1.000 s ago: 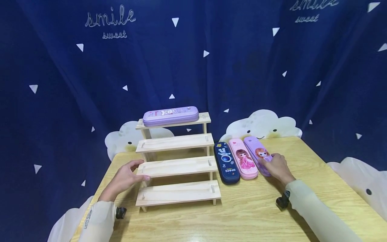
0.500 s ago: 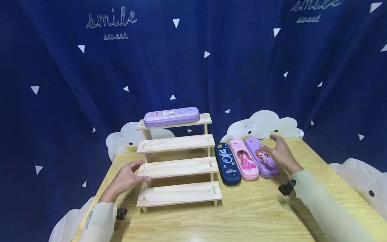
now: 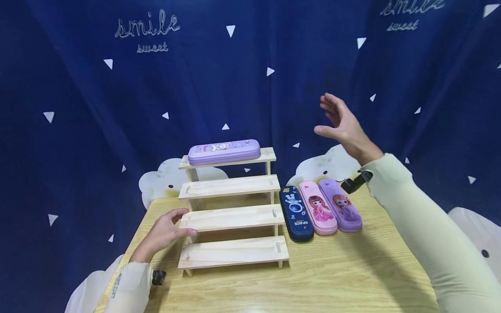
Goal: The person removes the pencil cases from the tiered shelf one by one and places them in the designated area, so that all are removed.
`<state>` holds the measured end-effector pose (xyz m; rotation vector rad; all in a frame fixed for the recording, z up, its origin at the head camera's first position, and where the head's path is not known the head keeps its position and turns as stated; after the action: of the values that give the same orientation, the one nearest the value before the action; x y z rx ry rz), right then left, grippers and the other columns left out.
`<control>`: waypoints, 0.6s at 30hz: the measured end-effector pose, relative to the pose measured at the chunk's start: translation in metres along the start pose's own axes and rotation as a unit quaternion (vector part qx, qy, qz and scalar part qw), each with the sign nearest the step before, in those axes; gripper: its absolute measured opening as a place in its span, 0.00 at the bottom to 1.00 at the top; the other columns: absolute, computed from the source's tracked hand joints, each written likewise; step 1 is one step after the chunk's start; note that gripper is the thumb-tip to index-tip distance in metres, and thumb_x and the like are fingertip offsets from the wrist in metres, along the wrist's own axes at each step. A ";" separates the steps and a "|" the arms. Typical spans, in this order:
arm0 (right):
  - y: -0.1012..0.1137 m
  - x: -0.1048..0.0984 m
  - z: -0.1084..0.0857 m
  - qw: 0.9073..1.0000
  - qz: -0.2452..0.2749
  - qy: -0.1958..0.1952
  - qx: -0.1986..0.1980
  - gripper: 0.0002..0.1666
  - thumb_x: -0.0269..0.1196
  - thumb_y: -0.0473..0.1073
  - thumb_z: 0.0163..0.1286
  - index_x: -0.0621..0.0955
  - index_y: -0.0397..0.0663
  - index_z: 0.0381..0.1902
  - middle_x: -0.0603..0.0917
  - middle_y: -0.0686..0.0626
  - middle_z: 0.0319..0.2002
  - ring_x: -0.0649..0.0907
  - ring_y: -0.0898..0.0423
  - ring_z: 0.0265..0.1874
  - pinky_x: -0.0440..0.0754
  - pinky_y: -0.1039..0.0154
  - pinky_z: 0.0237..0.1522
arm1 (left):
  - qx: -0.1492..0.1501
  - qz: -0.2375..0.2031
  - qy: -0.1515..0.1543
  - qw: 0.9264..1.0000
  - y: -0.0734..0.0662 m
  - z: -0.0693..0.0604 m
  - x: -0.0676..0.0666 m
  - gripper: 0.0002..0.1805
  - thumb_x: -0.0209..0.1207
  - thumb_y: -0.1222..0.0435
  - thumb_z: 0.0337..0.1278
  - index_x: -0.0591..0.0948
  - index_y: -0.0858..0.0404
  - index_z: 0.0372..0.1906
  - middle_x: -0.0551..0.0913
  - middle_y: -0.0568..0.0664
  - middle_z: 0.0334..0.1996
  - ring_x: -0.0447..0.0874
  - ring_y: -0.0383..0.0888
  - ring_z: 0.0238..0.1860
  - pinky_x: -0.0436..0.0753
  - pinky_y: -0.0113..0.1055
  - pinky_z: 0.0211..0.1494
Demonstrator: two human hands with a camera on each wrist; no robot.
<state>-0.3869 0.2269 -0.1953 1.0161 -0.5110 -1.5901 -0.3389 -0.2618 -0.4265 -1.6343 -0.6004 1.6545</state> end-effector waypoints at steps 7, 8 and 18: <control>0.011 0.064 0.041 0.998 0.025 0.050 -0.033 0.61 0.73 0.41 0.57 0.52 0.43 0.81 0.57 0.41 0.81 0.58 0.48 0.81 0.51 0.53 0.84 | 0.002 -0.005 -0.002 1.000 0.001 -0.002 0.001 0.47 0.78 0.54 0.44 0.72 0.69 0.68 0.77 0.66 0.67 0.71 0.64 0.72 0.70 0.57 0.75; 0.010 0.074 0.045 0.998 0.022 0.058 -0.029 0.61 0.73 0.41 0.57 0.52 0.43 0.81 0.57 0.41 0.81 0.58 0.48 0.81 0.51 0.53 0.84 | 0.004 -0.003 -0.001 1.000 0.001 -0.002 0.001 0.46 0.78 0.54 0.44 0.72 0.69 0.68 0.76 0.66 0.67 0.71 0.65 0.72 0.70 0.57 0.75; -0.035 0.161 0.066 0.984 -0.113 0.128 0.053 0.62 0.74 0.48 0.56 0.53 0.46 0.81 0.61 0.45 0.80 0.62 0.46 0.79 0.56 0.47 0.83 | 0.005 -0.002 -0.007 1.000 0.001 0.000 0.000 0.47 0.79 0.53 0.43 0.73 0.70 0.67 0.76 0.66 0.67 0.70 0.66 0.72 0.70 0.57 0.76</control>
<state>-0.4619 0.0727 -0.2418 1.3778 -0.3141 -1.6106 -0.3393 -0.2619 -0.4271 -1.6148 -0.6004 1.6654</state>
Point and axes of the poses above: each hand's wrist, its own z-axis towards the middle knuckle, its own x-axis out of the palm, y = z × x, the point moved 7 cm from there along z, towards the middle knuckle
